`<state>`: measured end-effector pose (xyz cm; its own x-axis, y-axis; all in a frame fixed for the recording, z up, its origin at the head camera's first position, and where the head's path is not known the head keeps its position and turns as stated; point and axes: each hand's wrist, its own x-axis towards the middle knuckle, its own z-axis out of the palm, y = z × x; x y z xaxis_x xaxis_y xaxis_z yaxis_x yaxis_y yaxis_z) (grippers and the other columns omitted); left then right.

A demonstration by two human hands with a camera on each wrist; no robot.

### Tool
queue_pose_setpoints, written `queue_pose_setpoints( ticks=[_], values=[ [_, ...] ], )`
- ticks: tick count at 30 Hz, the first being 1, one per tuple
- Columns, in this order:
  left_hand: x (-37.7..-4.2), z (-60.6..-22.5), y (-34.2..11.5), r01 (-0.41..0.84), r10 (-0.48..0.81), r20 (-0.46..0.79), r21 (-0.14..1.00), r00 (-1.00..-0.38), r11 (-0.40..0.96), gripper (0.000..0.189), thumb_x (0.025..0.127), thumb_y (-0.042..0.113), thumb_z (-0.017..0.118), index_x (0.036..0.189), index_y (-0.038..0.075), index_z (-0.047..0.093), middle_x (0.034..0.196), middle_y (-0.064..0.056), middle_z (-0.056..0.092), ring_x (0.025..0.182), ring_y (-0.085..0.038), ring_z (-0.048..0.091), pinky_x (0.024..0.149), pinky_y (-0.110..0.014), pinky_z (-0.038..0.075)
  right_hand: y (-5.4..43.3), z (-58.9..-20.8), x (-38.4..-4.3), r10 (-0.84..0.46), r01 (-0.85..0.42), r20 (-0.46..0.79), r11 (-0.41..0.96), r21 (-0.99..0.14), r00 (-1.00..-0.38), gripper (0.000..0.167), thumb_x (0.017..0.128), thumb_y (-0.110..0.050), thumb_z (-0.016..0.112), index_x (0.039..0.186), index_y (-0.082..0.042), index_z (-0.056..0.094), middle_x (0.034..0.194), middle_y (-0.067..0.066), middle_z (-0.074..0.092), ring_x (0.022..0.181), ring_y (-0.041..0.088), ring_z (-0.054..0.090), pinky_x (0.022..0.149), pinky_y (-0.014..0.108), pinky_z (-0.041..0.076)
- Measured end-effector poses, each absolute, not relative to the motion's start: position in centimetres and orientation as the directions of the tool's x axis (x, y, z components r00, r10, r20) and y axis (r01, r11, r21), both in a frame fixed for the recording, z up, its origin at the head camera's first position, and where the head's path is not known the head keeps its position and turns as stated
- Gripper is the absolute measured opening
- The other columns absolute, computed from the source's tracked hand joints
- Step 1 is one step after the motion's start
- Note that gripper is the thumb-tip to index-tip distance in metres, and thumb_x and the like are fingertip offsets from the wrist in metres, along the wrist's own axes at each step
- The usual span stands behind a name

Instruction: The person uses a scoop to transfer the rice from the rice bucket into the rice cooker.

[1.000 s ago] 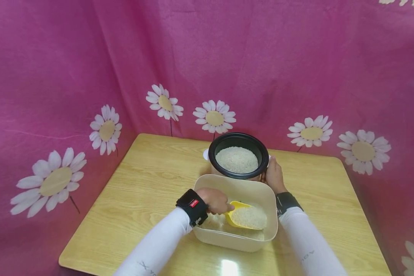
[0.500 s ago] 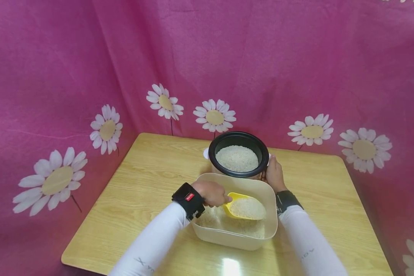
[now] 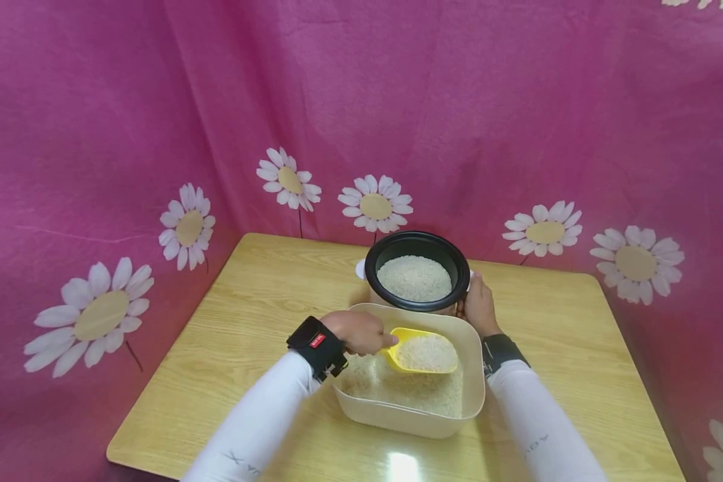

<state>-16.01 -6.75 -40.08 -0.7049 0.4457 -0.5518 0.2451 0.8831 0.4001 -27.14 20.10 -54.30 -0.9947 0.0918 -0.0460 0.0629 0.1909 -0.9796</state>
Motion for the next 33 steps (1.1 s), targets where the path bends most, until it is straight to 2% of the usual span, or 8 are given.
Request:
queue_pose_setpoints(
  ticks=[9, 16, 21, 27, 31, 33],
  values=[
    [-15.9, -39.7, -7.7, 0.163, 0.446, -0.557, 0.483, -0.701, 0.860, 0.054, 0.108, 0.047, 0.047, 0.064, 0.015, 0.054, 0.057, 0.004, 0.044, 0.052, -0.014, 0.040, 0.052, -0.028, 0.033, 20.2, -54.4, -27.1, 0.080, 0.062, -0.048, 0.189, -0.980, -0.996, 0.065, 0.109, -0.057, 0.016, 0.069, -0.016, 0.047, 0.044, -0.011, 0.045, 0.037, 0.005, 0.044, 0.041, 0.024, 0.041],
    [-15.9, -39.3, -8.3, 0.148, 0.454, -0.547, 0.512, -0.703, 0.846, 0.049, 0.109, 0.046, 0.045, 0.073, 0.015, 0.055, 0.057, 0.005, 0.043, 0.051, -0.013, 0.039, 0.052, -0.028, 0.033, 20.1, -54.2, -27.0, 0.081, 0.067, -0.052, 0.189, -0.980, -0.995, 0.063, 0.110, -0.055, 0.017, 0.070, -0.017, 0.047, 0.045, -0.011, 0.045, 0.038, 0.006, 0.044, 0.042, 0.024, 0.041],
    [-15.8, -38.5, -8.7, 0.131, 0.455, -0.542, 0.531, -0.707, 0.837, 0.044, 0.109, 0.046, 0.045, 0.081, 0.015, 0.060, 0.058, 0.005, 0.042, 0.051, -0.014, 0.039, 0.053, -0.029, 0.033, 20.1, -54.1, -27.0, 0.091, 0.073, -0.058, 0.171, -0.982, -0.994, 0.062, 0.111, -0.050, 0.018, 0.068, -0.016, 0.047, 0.043, -0.011, 0.045, 0.037, 0.006, 0.044, 0.041, 0.024, 0.041],
    [-15.8, -37.7, -8.9, 0.157, 0.485, -0.517, 0.553, -0.705, 0.818, 0.039, 0.109, 0.046, 0.045, 0.096, 0.013, 0.064, 0.058, 0.006, 0.043, 0.051, -0.013, 0.039, 0.055, -0.030, 0.034, 20.0, -54.1, -27.0, 0.105, 0.081, -0.067, 0.138, -0.987, -0.992, 0.065, 0.111, -0.051, 0.019, 0.061, -0.019, 0.047, 0.042, -0.012, 0.044, 0.036, 0.005, 0.044, 0.040, 0.022, 0.040],
    [-16.0, -37.1, -8.9, 0.142, 0.477, -0.502, 0.567, -0.722, 0.811, 0.036, 0.109, 0.045, 0.046, 0.098, 0.015, 0.063, 0.058, 0.004, 0.044, 0.051, -0.014, 0.039, 0.054, -0.029, 0.034, 19.9, -53.9, -26.9, 0.119, 0.061, -0.037, 0.201, -0.978, -0.992, 0.066, 0.110, -0.053, 0.018, 0.065, -0.017, 0.049, 0.045, -0.011, 0.045, 0.041, 0.006, 0.044, 0.047, 0.024, 0.039],
    [-16.1, -36.7, -8.9, 0.134, 0.469, -0.490, 0.573, -0.735, 0.809, 0.036, 0.109, 0.044, 0.045, 0.099, 0.015, 0.063, 0.059, 0.003, 0.044, 0.052, -0.014, 0.040, 0.054, -0.029, 0.034, 20.0, -53.8, -26.8, 0.132, 0.042, -0.008, 0.260, -0.965, -0.991, 0.067, 0.110, -0.054, 0.016, 0.078, -0.013, 0.058, 0.058, -0.005, 0.054, 0.057, 0.010, 0.052, 0.063, 0.026, 0.043]
  ],
)
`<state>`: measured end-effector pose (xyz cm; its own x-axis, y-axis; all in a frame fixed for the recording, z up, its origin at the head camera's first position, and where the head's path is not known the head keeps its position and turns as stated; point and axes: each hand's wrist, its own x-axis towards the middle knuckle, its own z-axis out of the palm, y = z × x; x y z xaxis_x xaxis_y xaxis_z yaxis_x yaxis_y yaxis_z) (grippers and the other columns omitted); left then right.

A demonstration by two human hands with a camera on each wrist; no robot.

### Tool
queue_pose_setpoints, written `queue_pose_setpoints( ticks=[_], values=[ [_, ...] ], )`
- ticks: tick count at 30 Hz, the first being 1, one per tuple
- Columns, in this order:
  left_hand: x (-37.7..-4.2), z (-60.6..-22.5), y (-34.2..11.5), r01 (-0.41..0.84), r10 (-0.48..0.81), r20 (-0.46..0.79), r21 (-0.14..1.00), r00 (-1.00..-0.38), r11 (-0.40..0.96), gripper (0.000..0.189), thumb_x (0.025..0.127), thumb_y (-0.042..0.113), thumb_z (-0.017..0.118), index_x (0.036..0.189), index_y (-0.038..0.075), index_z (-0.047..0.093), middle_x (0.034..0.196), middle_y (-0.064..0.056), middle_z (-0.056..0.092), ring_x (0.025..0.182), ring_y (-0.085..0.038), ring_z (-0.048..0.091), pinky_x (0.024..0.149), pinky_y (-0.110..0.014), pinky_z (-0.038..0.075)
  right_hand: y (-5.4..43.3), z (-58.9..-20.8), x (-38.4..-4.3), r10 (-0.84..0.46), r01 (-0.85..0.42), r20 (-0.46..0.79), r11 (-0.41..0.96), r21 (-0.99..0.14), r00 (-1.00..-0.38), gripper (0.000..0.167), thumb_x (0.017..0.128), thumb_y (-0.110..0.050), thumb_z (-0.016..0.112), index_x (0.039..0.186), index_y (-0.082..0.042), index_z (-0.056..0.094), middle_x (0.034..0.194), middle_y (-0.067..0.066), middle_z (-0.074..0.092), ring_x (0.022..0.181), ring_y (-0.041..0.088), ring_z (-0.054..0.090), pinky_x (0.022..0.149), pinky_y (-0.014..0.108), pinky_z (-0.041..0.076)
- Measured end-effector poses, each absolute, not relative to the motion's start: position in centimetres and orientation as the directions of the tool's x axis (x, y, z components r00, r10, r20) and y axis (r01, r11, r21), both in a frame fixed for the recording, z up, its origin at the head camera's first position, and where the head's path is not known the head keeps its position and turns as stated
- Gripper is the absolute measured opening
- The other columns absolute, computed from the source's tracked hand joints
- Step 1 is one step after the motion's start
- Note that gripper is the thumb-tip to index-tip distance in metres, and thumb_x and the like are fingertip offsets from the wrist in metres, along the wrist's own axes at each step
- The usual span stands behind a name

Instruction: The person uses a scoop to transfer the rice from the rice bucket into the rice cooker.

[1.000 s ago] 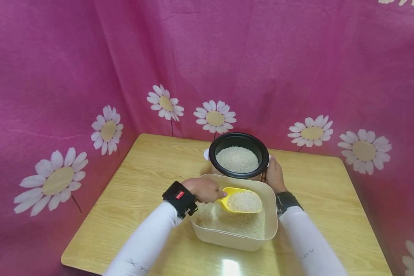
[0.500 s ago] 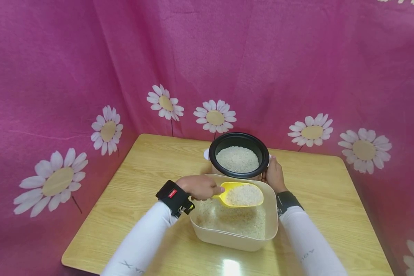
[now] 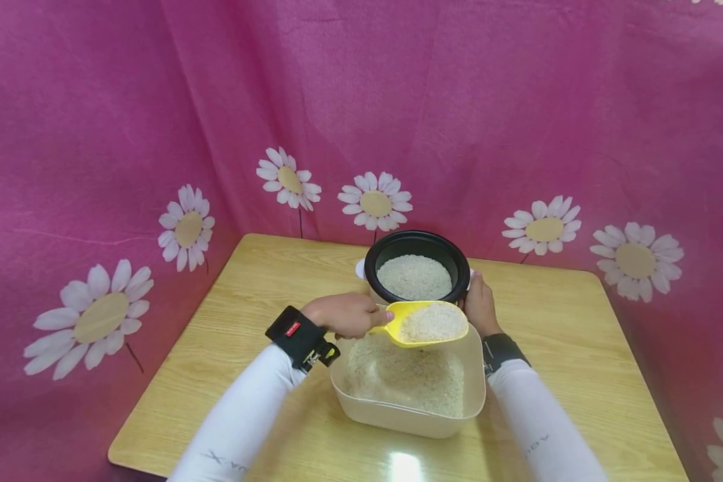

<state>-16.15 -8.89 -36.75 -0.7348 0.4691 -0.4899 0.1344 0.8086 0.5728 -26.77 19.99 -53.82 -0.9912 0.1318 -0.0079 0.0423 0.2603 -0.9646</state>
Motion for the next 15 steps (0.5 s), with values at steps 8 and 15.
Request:
queue_pose_setpoints(
  ticks=[8, 15],
  values=[
    [-16.9, -36.3, -9.0, 0.131, 0.427, -0.411, 0.580, -0.805, 0.804, 0.043, 0.110, 0.046, 0.043, 0.095, 0.011, 0.063, 0.065, 0.001, 0.046, 0.055, -0.015, 0.042, 0.055, -0.028, 0.036, 20.2, -53.9, -27.0, 0.115, 0.119, -0.094, 0.230, -0.966, -0.989, 0.070, 0.110, -0.054, 0.014, 0.107, 0.000, 0.058, 0.086, 0.015, 0.069, 0.079, 0.023, 0.070, 0.081, 0.035, 0.059],
    [-17.8, -36.2, -8.8, 0.097, 0.359, -0.365, 0.571, -0.859, 0.815, 0.049, 0.110, 0.046, 0.043, 0.091, 0.006, 0.063, 0.065, 0.001, 0.047, 0.053, -0.016, 0.042, 0.053, -0.029, 0.036, 20.0, -54.0, -26.9, 0.089, 0.092, -0.079, 0.157, -0.983, -0.993, 0.064, 0.109, -0.058, 0.018, 0.072, -0.015, 0.046, 0.042, -0.011, 0.045, 0.035, 0.005, 0.045, 0.041, 0.023, 0.042]
  ],
)
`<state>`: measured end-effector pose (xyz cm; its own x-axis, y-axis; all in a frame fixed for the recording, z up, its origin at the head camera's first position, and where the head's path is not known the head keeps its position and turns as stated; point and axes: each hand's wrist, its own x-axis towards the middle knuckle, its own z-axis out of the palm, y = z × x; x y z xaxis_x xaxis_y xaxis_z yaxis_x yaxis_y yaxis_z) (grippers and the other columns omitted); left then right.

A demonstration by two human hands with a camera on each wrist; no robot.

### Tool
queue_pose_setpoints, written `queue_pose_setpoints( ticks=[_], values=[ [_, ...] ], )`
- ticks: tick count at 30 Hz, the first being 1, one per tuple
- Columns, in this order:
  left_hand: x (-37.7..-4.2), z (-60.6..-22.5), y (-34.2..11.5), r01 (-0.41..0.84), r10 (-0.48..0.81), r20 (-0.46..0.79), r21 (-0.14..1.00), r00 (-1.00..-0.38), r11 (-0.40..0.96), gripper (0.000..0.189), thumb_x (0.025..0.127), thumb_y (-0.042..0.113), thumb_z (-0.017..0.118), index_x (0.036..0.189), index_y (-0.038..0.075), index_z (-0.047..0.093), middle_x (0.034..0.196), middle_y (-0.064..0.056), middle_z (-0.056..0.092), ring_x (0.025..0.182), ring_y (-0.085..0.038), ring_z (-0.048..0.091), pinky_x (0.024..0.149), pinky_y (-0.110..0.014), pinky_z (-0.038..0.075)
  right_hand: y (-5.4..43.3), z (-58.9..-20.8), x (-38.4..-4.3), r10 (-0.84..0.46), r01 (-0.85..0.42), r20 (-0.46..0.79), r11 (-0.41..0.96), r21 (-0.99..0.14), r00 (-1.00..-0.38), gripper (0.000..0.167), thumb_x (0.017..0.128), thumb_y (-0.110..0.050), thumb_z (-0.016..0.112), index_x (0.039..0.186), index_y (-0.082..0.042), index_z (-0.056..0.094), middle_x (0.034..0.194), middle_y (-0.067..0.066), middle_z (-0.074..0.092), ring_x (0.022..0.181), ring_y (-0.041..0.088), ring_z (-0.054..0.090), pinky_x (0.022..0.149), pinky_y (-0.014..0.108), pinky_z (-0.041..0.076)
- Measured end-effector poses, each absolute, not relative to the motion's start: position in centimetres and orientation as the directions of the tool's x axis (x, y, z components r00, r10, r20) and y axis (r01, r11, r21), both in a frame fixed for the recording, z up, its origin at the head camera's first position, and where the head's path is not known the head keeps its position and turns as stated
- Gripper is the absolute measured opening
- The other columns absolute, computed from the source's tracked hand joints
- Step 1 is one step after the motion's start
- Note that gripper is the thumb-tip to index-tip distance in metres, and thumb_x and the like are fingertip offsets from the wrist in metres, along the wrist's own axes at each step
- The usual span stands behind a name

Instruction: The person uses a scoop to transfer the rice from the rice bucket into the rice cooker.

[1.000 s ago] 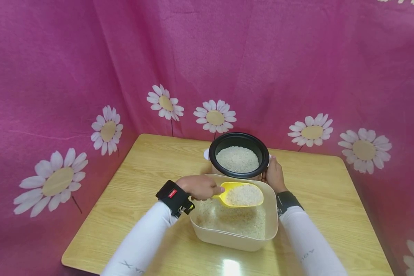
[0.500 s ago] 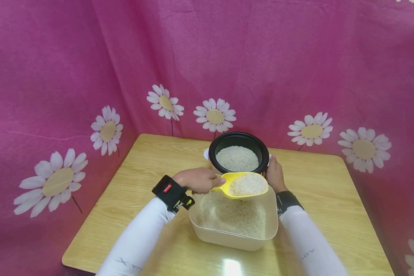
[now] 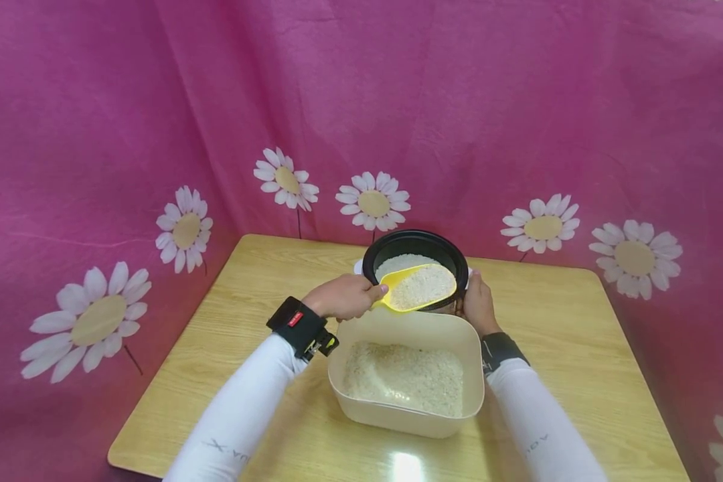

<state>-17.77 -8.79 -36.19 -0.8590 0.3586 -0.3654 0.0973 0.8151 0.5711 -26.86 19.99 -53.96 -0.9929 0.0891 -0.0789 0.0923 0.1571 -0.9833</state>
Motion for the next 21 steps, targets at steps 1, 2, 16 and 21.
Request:
queue_pose_setpoints(
  ticks=[1, 2, 16, 21],
  values=[
    [-17.9, -36.2, -8.7, 0.091, 0.346, -0.356, 0.572, -0.868, 0.815, 0.049, 0.110, 0.046, 0.043, 0.088, 0.006, 0.062, 0.064, 0.001, 0.046, 0.053, -0.016, 0.042, 0.053, -0.029, 0.036, 20.0, -53.9, -26.8, 0.088, 0.088, -0.075, 0.150, -0.985, -0.993, 0.065, 0.109, -0.059, 0.018, 0.070, -0.015, 0.046, 0.042, -0.011, 0.045, 0.035, 0.005, 0.045, 0.041, 0.023, 0.042],
    [-18.1, -36.2, -8.6, 0.086, 0.335, -0.342, 0.574, -0.878, 0.814, 0.050, 0.110, 0.046, 0.043, 0.083, 0.007, 0.061, 0.063, 0.001, 0.045, 0.053, -0.016, 0.042, 0.054, -0.029, 0.036, 20.0, -53.9, -26.8, 0.088, 0.085, -0.073, 0.140, -0.987, -0.993, 0.065, 0.109, -0.059, 0.019, 0.069, -0.016, 0.047, 0.042, -0.011, 0.045, 0.035, 0.005, 0.045, 0.040, 0.023, 0.042],
    [-20.1, -36.9, -7.0, 0.049, 0.141, -0.200, 0.407, -0.970, 0.912, 0.060, 0.109, 0.051, 0.040, 0.067, 0.013, 0.059, 0.062, 0.000, 0.048, 0.056, -0.018, 0.048, 0.051, -0.029, 0.031, 19.7, -53.5, -26.5, 0.081, 0.137, -0.133, 0.047, -0.990, -0.988, 0.062, 0.110, -0.055, 0.019, 0.072, -0.015, 0.046, 0.042, -0.010, 0.044, 0.035, 0.007, 0.042, 0.039, 0.023, 0.039],
    [-20.5, -37.2, -6.4, 0.073, 0.128, -0.136, 0.351, -0.982, 0.933, 0.061, 0.109, 0.051, 0.042, 0.063, 0.014, 0.056, 0.060, 0.000, 0.046, 0.054, -0.019, 0.049, 0.049, -0.030, 0.031, 19.8, -53.4, -26.7, 0.081, 0.153, -0.152, 0.009, -0.988, -0.985, 0.062, 0.110, -0.055, 0.020, 0.071, -0.015, 0.047, 0.042, -0.008, 0.044, 0.034, 0.009, 0.041, 0.038, 0.024, 0.038]
  ],
)
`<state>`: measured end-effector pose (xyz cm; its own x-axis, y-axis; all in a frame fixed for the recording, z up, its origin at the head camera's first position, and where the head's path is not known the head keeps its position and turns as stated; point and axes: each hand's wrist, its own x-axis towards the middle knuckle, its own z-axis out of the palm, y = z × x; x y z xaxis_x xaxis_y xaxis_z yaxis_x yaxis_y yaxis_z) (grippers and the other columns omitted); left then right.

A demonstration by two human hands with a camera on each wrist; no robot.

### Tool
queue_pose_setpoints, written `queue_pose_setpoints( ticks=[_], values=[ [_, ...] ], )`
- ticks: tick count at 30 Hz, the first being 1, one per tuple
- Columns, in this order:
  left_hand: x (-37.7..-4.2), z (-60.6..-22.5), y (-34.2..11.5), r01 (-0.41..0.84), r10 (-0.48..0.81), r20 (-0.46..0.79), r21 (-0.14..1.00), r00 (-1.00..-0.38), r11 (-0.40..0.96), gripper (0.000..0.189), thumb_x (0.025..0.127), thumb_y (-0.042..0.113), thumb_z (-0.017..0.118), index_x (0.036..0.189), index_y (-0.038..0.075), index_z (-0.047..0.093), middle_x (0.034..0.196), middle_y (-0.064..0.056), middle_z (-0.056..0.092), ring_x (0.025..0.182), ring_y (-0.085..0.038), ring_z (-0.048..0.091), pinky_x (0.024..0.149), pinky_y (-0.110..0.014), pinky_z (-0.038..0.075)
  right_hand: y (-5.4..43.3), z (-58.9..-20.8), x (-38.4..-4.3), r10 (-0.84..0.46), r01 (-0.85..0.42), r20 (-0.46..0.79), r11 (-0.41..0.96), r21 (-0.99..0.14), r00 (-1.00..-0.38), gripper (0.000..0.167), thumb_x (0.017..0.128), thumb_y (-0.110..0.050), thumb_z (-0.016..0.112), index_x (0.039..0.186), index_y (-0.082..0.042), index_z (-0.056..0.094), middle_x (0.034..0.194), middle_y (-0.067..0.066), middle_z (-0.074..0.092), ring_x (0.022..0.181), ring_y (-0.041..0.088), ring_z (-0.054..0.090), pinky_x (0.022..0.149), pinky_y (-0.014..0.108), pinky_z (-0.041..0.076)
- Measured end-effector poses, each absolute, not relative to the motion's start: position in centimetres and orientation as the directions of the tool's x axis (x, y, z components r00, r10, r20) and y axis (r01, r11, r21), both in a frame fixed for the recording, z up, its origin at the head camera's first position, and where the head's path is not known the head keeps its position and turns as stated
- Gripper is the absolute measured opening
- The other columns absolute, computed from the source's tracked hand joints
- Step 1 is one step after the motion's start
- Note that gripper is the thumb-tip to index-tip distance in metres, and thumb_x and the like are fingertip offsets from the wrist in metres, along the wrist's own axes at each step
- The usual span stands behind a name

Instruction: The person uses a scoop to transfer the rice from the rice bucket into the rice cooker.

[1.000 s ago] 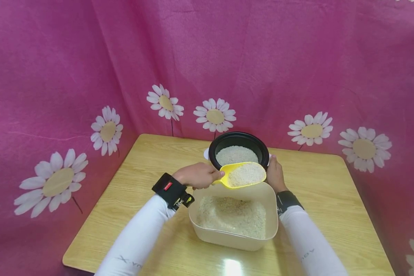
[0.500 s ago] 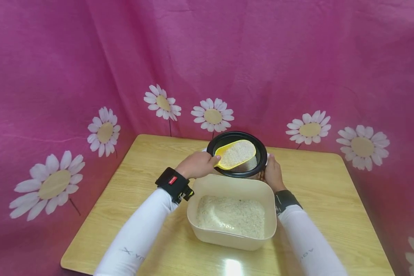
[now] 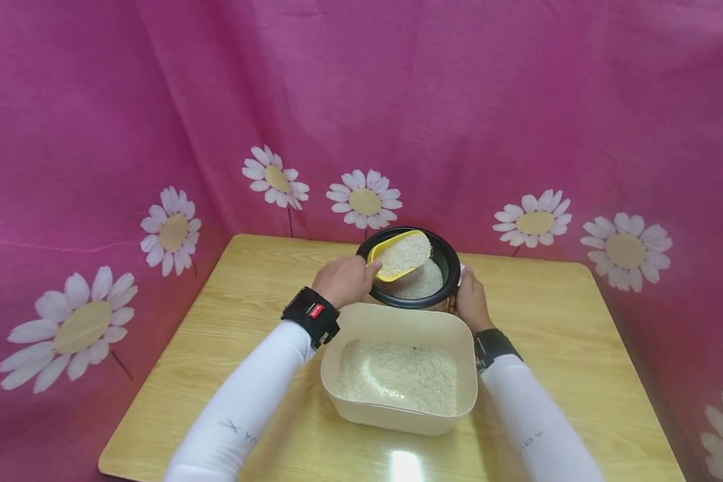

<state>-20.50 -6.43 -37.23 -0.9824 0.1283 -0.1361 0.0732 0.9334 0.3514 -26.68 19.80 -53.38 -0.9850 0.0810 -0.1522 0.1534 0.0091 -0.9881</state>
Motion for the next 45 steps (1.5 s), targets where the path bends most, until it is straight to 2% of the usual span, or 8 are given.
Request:
queue_pose_setpoints(
  ticks=[3, 12, 16, 21, 29, 33, 40, 45],
  values=[
    [-20.6, -37.4, -6.2, 0.081, 0.122, -0.107, 0.322, -0.987, 0.943, 0.061, 0.108, 0.052, 0.043, 0.062, 0.014, 0.055, 0.059, 0.000, 0.046, 0.054, -0.019, 0.049, 0.048, -0.030, 0.031, 19.8, -53.4, -26.7, 0.079, 0.152, -0.151, -0.001, -0.988, -0.985, 0.061, 0.110, -0.055, 0.021, 0.072, -0.016, 0.047, 0.042, -0.008, 0.044, 0.034, 0.009, 0.041, 0.038, 0.024, 0.038],
    [-20.8, -37.9, -5.7, 0.116, 0.120, -0.002, 0.246, -0.993, 0.962, 0.054, 0.107, 0.051, 0.048, 0.071, 0.012, 0.057, 0.060, -0.001, 0.046, 0.053, -0.020, 0.052, 0.047, -0.029, 0.030, 20.1, -53.6, -26.7, 0.045, 0.120, -0.116, 0.090, -0.989, -0.992, 0.063, 0.110, -0.057, 0.016, 0.073, -0.017, 0.047, 0.045, -0.008, 0.045, 0.038, 0.009, 0.044, 0.041, 0.025, 0.040],
    [-20.9, -38.0, -5.6, 0.132, 0.126, 0.039, 0.229, -0.991, 0.964, 0.050, 0.107, 0.050, 0.049, 0.079, 0.011, 0.060, 0.060, 0.000, 0.047, 0.054, -0.020, 0.054, 0.047, -0.029, 0.031, 20.4, -53.5, -26.8, 0.037, 0.150, -0.148, 0.080, -0.985, -0.988, 0.065, 0.109, -0.061, 0.017, 0.072, -0.018, 0.050, 0.046, -0.008, 0.046, 0.039, 0.011, 0.044, 0.042, 0.026, 0.041],
    [-21.0, -38.2, -5.5, 0.160, 0.144, 0.099, 0.181, -0.985, 0.970, 0.047, 0.106, 0.050, 0.051, 0.089, 0.008, 0.064, 0.061, 0.000, 0.050, 0.055, -0.020, 0.056, 0.047, -0.029, 0.032, 20.3, -53.4, -26.8, 0.051, 0.148, -0.144, 0.077, -0.986, -0.988, 0.064, 0.110, -0.058, 0.017, 0.071, -0.018, 0.048, 0.046, -0.008, 0.046, 0.039, 0.010, 0.045, 0.043, 0.025, 0.041],
    [-21.3, -38.3, -5.7, 0.196, 0.166, 0.216, 0.127, -0.962, 0.972, 0.043, 0.103, 0.048, 0.060, 0.098, 0.005, 0.068, 0.059, 0.000, 0.046, 0.050, -0.018, 0.052, 0.045, -0.027, 0.027, 20.2, -53.6, -26.7, 0.063, 0.146, -0.143, 0.054, -0.988, -0.988, 0.062, 0.109, -0.059, 0.018, 0.074, -0.017, 0.048, 0.044, -0.011, 0.044, 0.038, 0.008, 0.044, 0.042, 0.024, 0.040],
    [-21.6, -38.4, -5.8, 0.198, 0.163, 0.246, 0.123, -0.955, 0.973, 0.043, 0.102, 0.047, 0.061, 0.105, 0.005, 0.067, 0.060, 0.000, 0.050, 0.051, -0.018, 0.054, 0.046, -0.027, 0.031, 20.2, -53.6, -26.7, 0.064, 0.134, -0.130, 0.059, -0.989, -0.989, 0.062, 0.109, -0.059, 0.019, 0.076, -0.017, 0.048, 0.045, -0.011, 0.044, 0.038, 0.008, 0.044, 0.043, 0.024, 0.039],
    [-21.7, -38.7, -6.2, 0.180, 0.133, 0.291, 0.139, -0.947, 0.974, 0.044, 0.098, 0.045, 0.068, 0.115, 0.004, 0.064, 0.071, -0.007, 0.065, 0.061, -0.025, 0.064, 0.056, -0.034, 0.053, 20.4, -52.8, -26.5, 0.029, 0.167, -0.166, 0.069, -0.984, -0.986, 0.060, 0.112, -0.051, 0.017, 0.076, -0.017, 0.049, 0.048, -0.006, 0.047, 0.041, 0.010, 0.046, 0.044, 0.024, 0.042],
    [-21.9, -38.8, -6.4, 0.182, 0.126, 0.329, 0.144, -0.936, 0.973, 0.043, 0.097, 0.042, 0.071, 0.117, 0.004, 0.062, 0.081, -0.012, 0.069, 0.071, -0.029, 0.067, 0.062, -0.041, 0.058, 20.5, -52.7, -26.6, 0.024, 0.182, -0.181, 0.070, -0.981, -0.983, 0.061, 0.112, -0.049, 0.016, 0.074, -0.016, 0.050, 0.049, -0.004, 0.049, 0.041, 0.012, 0.047, 0.044, 0.025, 0.042]
  ],
)
